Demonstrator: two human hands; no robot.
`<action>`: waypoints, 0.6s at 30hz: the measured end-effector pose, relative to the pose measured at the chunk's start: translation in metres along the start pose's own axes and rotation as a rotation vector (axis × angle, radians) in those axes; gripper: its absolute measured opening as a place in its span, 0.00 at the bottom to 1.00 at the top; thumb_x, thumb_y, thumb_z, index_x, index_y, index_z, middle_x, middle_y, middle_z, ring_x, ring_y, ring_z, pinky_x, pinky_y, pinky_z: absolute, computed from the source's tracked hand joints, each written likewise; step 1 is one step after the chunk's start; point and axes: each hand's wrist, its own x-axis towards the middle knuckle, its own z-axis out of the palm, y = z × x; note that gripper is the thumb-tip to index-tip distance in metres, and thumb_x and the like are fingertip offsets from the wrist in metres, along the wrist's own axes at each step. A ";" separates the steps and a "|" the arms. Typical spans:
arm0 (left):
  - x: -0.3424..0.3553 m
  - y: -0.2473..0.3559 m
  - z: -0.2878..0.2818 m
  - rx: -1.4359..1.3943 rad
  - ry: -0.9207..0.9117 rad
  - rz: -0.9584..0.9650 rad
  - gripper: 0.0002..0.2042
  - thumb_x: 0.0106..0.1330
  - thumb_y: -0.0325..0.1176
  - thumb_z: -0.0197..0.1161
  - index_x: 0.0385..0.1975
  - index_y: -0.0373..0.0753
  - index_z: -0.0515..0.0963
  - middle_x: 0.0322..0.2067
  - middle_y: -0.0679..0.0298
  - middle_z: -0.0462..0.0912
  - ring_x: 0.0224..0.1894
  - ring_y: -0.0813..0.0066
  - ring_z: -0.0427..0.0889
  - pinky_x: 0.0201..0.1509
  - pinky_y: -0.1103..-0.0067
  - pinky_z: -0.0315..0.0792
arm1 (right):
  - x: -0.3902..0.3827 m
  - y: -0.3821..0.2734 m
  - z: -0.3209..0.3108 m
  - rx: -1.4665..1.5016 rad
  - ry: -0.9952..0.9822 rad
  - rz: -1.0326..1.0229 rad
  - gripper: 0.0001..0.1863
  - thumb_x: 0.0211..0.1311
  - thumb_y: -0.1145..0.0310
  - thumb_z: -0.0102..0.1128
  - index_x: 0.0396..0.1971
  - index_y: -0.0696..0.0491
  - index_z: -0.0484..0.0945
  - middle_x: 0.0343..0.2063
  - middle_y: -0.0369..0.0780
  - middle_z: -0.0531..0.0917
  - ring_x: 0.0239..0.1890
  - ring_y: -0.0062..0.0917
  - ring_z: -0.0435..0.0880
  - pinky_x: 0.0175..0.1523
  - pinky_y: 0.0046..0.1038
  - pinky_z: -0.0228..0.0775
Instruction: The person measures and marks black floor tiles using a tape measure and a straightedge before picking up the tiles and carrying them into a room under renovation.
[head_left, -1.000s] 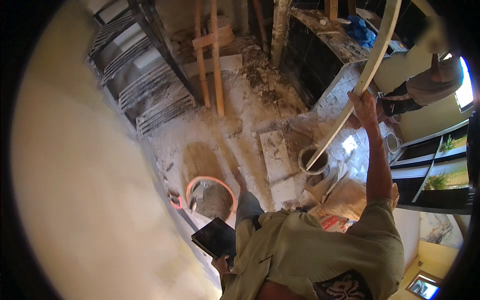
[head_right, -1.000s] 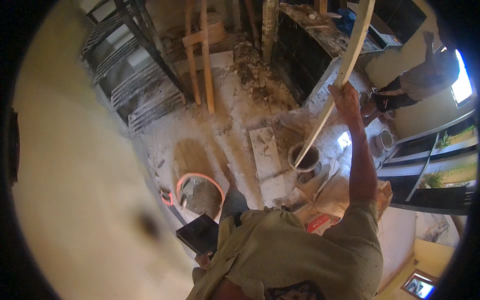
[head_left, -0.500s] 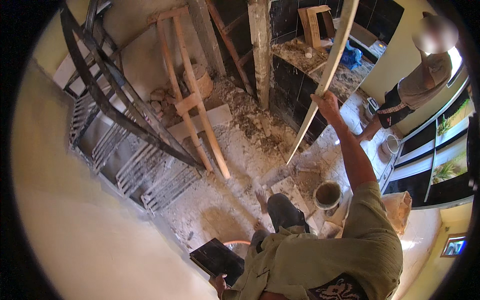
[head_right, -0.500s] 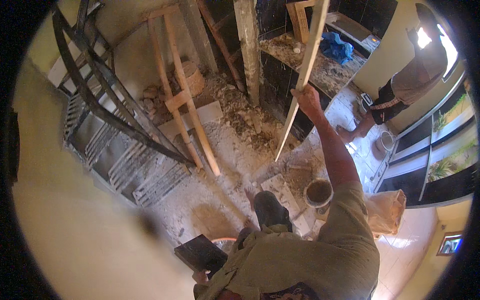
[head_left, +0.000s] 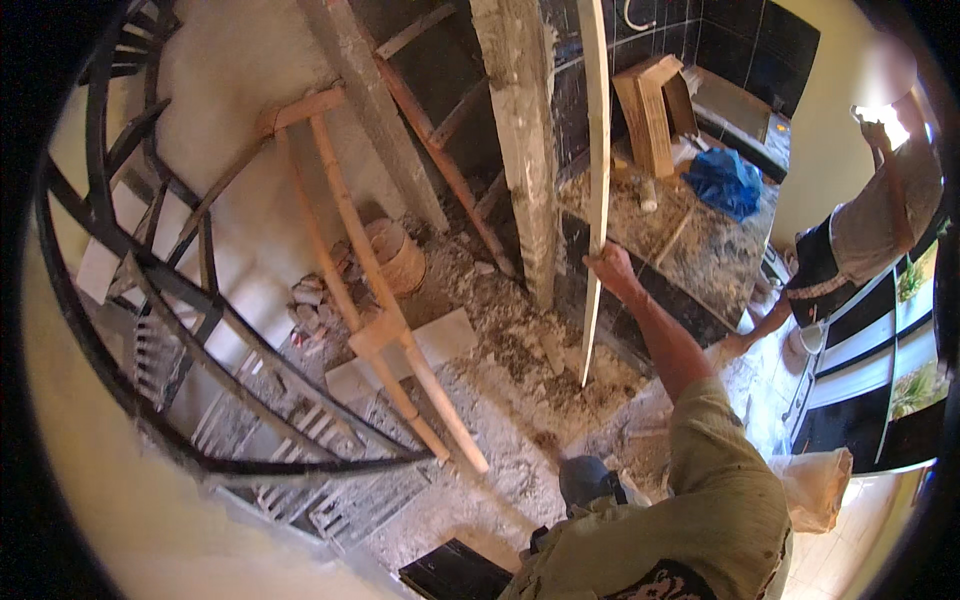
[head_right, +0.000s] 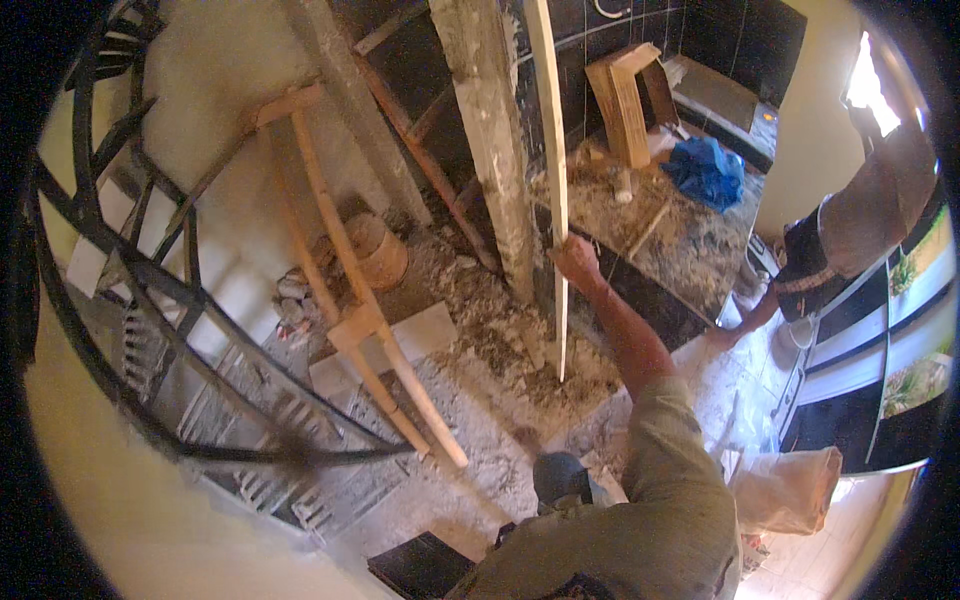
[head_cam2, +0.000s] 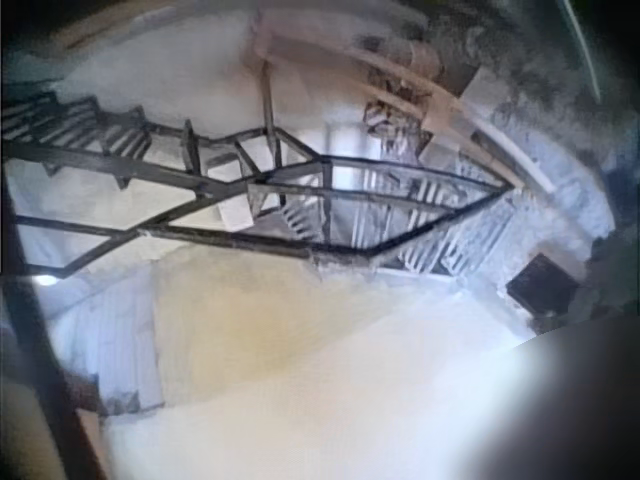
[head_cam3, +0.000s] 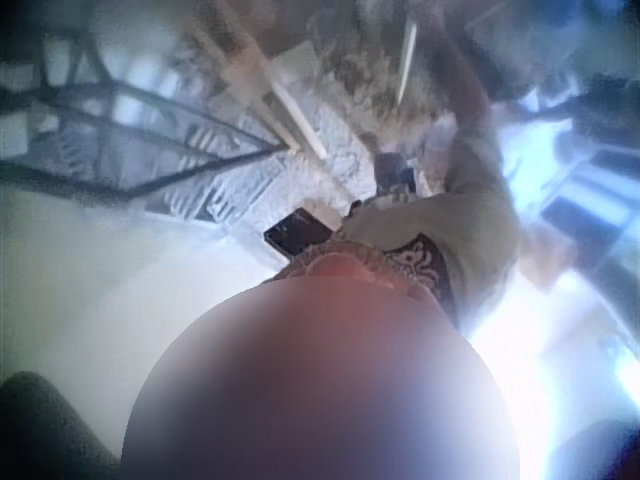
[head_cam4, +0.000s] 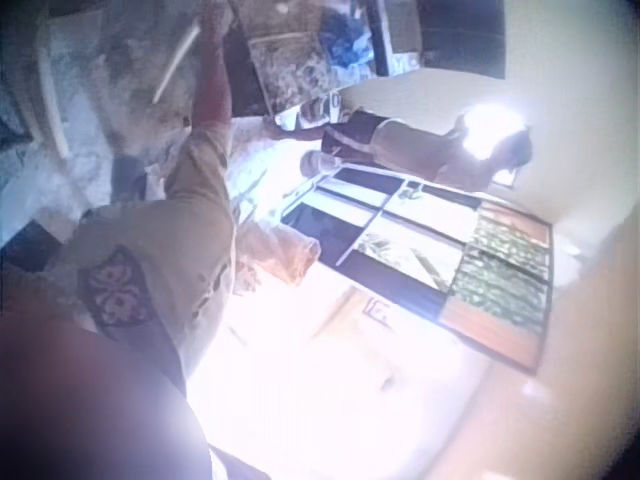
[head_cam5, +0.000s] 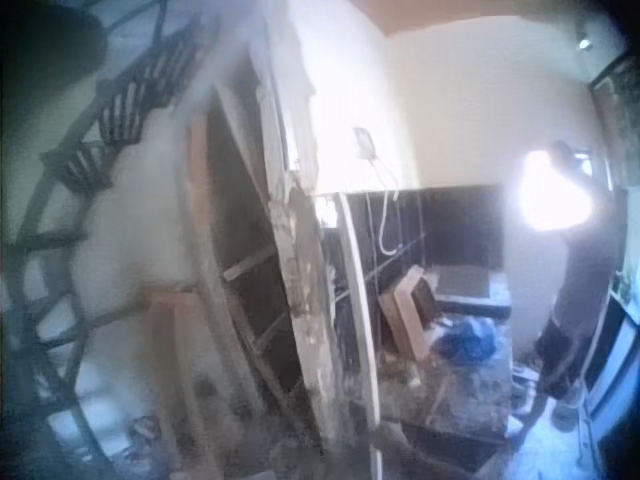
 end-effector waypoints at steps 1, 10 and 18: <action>0.007 0.018 0.012 0.005 -0.010 0.004 0.20 0.39 0.23 0.65 0.38 0.32 0.80 0.40 0.59 0.83 0.40 0.60 0.79 0.47 0.65 0.72 | 0.010 0.006 0.010 -0.042 -0.020 0.036 0.17 0.52 0.59 0.69 0.32 0.58 0.79 0.25 0.50 0.83 0.32 0.43 0.85 0.37 0.40 0.77; 0.037 0.103 0.055 0.027 -0.101 0.052 0.24 0.35 0.19 0.65 0.40 0.31 0.79 0.38 0.59 0.82 0.37 0.60 0.78 0.45 0.65 0.73 | 0.069 0.044 0.058 0.114 -0.353 0.316 0.13 0.48 0.64 0.71 0.33 0.55 0.85 0.26 0.41 0.84 0.31 0.29 0.81 0.39 0.36 0.71; 0.039 0.117 0.032 0.034 -0.106 0.094 0.27 0.32 0.16 0.64 0.42 0.31 0.78 0.37 0.59 0.81 0.34 0.59 0.78 0.43 0.64 0.74 | 0.106 0.075 0.087 0.194 -0.479 0.271 0.10 0.49 0.65 0.67 0.28 0.55 0.83 0.19 0.36 0.80 0.23 0.23 0.77 0.29 0.31 0.68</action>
